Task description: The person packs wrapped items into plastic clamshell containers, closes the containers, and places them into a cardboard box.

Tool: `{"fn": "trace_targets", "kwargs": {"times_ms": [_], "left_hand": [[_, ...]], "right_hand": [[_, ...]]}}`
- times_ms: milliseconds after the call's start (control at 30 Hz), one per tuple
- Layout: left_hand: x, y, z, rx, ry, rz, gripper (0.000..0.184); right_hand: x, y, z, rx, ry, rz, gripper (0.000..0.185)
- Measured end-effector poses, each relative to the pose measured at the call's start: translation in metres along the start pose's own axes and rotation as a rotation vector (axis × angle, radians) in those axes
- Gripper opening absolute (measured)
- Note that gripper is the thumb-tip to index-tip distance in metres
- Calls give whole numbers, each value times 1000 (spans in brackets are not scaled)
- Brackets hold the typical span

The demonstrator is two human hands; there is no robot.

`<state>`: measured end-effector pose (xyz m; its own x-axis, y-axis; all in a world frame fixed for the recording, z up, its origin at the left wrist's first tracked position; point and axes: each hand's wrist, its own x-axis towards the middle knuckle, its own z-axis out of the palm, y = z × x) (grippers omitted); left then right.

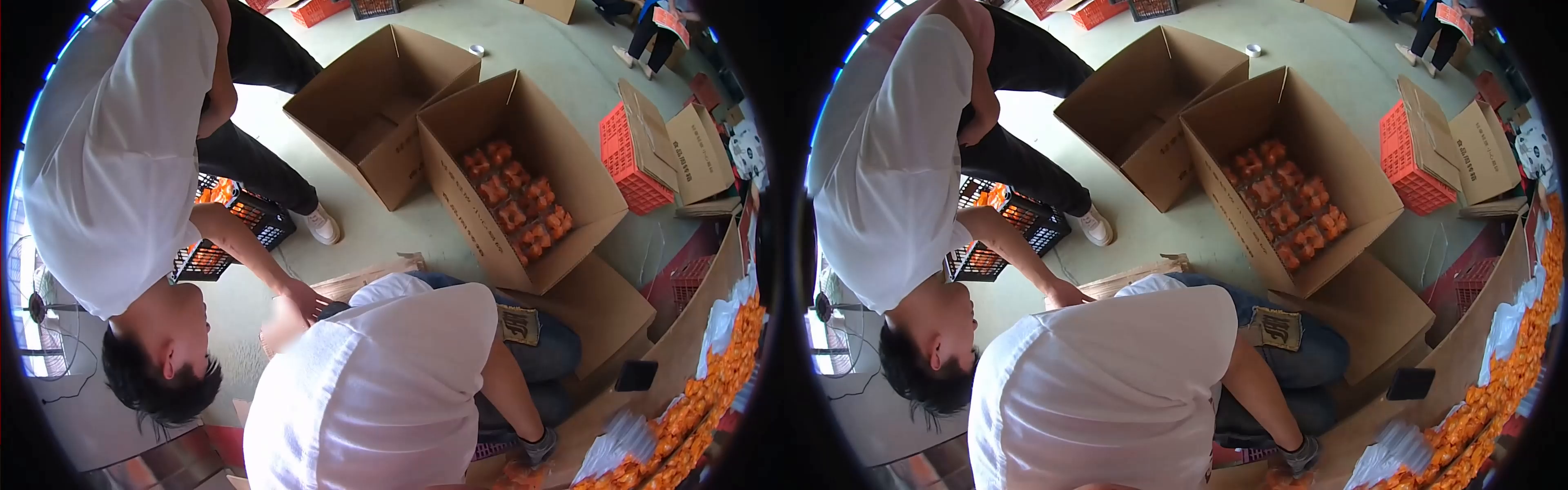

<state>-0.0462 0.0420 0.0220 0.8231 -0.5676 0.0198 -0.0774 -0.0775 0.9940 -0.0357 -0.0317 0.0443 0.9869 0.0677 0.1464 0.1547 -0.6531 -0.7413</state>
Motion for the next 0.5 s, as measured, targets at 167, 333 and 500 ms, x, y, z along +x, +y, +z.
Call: {"fn": "trace_targets", "kwargs": {"times_ms": [167, 333, 500], "left_hand": [[-7, 5, 6, -1, -115, 9, 25], [-20, 3, -2, 6, -247, 0, 24], [-33, -14, -3, -84, -115, -1, 22]], "right_hand": [[-13, 2, -19, -33, 15, 26, 19], [-40, -4, -41, -53, 111, 86, 19], [-71, 3, -39, 24, 264, 178, 18]]}}
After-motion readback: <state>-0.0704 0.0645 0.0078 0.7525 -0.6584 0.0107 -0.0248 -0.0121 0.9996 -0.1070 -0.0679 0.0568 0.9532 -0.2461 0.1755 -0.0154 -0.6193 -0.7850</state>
